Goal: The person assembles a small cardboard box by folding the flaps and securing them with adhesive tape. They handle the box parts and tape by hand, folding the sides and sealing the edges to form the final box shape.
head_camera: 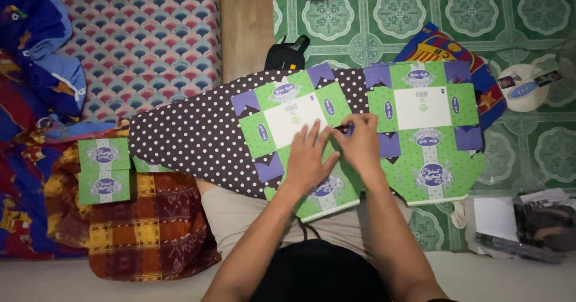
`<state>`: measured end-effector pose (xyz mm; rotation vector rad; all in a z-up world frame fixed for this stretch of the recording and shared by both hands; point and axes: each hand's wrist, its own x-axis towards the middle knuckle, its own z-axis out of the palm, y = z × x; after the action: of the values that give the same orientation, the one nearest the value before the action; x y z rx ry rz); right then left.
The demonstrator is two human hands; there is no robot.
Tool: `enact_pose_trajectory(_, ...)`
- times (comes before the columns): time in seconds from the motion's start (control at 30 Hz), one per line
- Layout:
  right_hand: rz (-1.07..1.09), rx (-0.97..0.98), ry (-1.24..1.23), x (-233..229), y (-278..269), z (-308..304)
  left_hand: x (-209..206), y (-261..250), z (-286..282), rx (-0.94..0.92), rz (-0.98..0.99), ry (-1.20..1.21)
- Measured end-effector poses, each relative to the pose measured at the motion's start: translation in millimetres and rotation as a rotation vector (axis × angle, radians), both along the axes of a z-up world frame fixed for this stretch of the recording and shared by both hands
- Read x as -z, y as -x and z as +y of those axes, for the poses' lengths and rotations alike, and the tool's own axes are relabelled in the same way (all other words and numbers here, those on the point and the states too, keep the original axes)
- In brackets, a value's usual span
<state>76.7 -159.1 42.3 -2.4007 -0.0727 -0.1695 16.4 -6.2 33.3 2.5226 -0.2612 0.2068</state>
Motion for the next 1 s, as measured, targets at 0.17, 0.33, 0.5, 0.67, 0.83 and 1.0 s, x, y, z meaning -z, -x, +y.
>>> enact_pose_trajectory(0.17, 0.245, -0.043, -0.278, 16, -18, -14, -9, 0, -6, 0.099, 0.087, 0.008)
enact_pose_trajectory(0.33, 0.41, -0.031, -0.666, 49, -25, -21, -24, 4, -8, 0.148, 0.157, 0.017)
enact_pose_trajectory(0.5, 0.8, 0.149, -1.119, 51, -20, -16, -15, 4, -3, 0.122, 0.111, 0.048)
enact_pose_trajectory(0.67, 0.778, 0.181, -1.181, 51, -10, -11, 1, 1, 4, 0.095, 0.057, 0.11)
enact_pose_trajectory(0.83, 0.61, 0.312, -1.11, 64, -13, -4, 9, -6, 12, 0.082, 0.022, 0.25)
enact_pose_trajectory(1.0, 0.47, 0.321, -0.889, 84, -19, -2, -14, 0, 21, 0.014, -0.056, 0.385)
